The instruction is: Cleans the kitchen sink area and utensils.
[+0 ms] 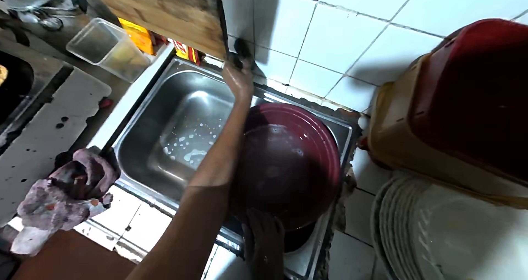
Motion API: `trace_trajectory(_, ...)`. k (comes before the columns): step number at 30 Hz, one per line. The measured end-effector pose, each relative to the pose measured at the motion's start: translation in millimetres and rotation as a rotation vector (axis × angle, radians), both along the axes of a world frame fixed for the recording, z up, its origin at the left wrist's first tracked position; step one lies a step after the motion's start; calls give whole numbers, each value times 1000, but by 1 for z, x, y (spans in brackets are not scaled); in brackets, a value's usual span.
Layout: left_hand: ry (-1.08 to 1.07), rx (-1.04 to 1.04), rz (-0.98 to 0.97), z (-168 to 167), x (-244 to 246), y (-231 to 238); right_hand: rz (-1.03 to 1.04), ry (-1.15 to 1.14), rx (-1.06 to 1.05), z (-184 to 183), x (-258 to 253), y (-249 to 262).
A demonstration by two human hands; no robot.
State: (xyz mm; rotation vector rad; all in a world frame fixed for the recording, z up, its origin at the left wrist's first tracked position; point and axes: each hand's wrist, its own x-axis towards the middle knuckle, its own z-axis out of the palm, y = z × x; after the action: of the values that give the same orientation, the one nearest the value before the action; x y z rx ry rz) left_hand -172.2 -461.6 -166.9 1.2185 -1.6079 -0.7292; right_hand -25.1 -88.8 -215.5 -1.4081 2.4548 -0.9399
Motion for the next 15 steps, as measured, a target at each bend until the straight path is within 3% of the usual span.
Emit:
trace_trajectory(4, -64, -111, -433, -17, -54, 88, 2, 13, -1, -1, 2, 1)
trace_trajectory(6, -77, -144, -514, -16, -65, 99, -5, 14, -17, -3, 1, 1)
trace_trajectory(8, -96, -109, -472, -14, -51, 80, -5, 4, -17, -2, 1, 2)
trace_trajectory(12, -115, 53, -157, -7, -3, 13, -5, 12, -40, -3, 1, 0)
trace_trajectory(15, -61, -4, -135, -10, -17, 27, -1, 10, -48, -4, 1, 1)
